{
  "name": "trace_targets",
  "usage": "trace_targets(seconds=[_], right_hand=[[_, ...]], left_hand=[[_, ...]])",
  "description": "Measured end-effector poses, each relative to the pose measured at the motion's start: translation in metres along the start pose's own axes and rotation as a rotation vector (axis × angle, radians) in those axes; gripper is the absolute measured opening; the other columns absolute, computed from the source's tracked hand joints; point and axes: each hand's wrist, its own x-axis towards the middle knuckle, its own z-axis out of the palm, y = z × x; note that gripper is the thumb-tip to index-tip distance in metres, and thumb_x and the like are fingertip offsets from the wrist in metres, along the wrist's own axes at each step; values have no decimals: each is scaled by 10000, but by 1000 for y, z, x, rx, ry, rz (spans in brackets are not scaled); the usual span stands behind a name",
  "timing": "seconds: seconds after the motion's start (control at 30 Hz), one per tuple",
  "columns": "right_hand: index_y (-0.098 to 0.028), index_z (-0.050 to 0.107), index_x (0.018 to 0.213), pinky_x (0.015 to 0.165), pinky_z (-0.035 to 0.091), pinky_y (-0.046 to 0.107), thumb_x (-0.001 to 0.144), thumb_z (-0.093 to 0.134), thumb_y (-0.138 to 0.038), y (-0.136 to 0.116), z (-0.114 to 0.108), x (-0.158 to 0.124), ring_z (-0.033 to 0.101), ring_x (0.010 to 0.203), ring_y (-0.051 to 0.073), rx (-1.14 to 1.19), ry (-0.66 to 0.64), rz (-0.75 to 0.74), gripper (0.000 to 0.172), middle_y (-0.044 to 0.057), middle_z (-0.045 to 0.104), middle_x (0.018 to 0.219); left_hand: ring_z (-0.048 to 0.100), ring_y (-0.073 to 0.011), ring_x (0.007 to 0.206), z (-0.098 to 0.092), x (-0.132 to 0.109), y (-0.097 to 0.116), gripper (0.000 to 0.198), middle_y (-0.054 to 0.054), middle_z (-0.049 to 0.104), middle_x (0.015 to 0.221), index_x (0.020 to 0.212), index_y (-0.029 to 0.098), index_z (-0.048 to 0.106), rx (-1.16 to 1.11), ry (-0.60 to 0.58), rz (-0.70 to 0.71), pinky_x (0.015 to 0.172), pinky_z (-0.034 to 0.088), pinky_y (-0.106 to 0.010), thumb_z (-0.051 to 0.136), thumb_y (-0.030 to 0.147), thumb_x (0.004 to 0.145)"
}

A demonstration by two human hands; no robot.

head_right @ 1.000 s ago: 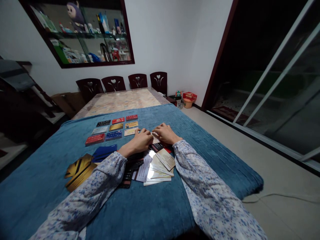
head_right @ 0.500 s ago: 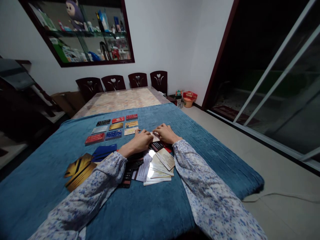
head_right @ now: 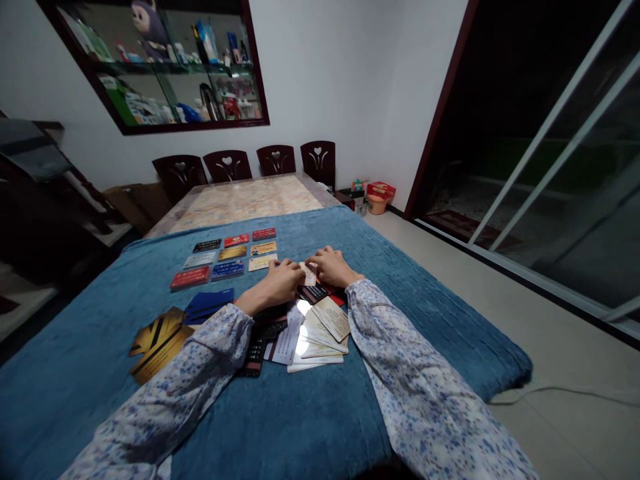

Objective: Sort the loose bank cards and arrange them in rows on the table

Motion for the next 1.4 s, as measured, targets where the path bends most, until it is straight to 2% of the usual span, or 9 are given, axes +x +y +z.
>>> trace_targets(seconds=[0.2,0.37,0.7,1.03,1.4], right_hand=[[-270,692,1327,908,369,421,909,497,-106,0,0,-1,487,1142,304,40,-11,22,489,139,667,1235],[-260,699,1326,929,380,434,891,506,-91,0,-2,-3,496,1145,308,73,-14,38,506,144,664,1246],[-243,770,1196,930,385,398,957,545,-172,4,-2,-5,534,1127,282,87,77,14,336,121,718,1179],[-218,788,1053,898,408,360,926,625,-187,13,2,-5,566,1018,238,116,220,-81,209,100,742,1069],[-213,780,1014,883,405,350,932,647,-227,15,0,-5,581,1003,236,105,266,-52,157,88,747,1038]], left_hand=[[537,-337,1170,-1,-1,2,268,-172,675,1153,1020,154,728,37,14,-2,967,396,-550,473,157,939],[551,-339,1142,2,0,3,294,-173,701,1100,979,148,733,34,59,-8,964,380,-537,487,309,989],[564,-350,1147,3,1,5,353,-170,724,1129,979,146,724,12,79,-27,982,361,-529,569,464,973],[620,-306,1049,-1,1,6,275,-142,760,1025,930,166,738,21,124,9,942,389,-477,506,305,979],[649,-279,1050,-6,1,-1,306,-156,767,1026,957,149,754,34,182,-23,916,411,-435,448,159,975]])
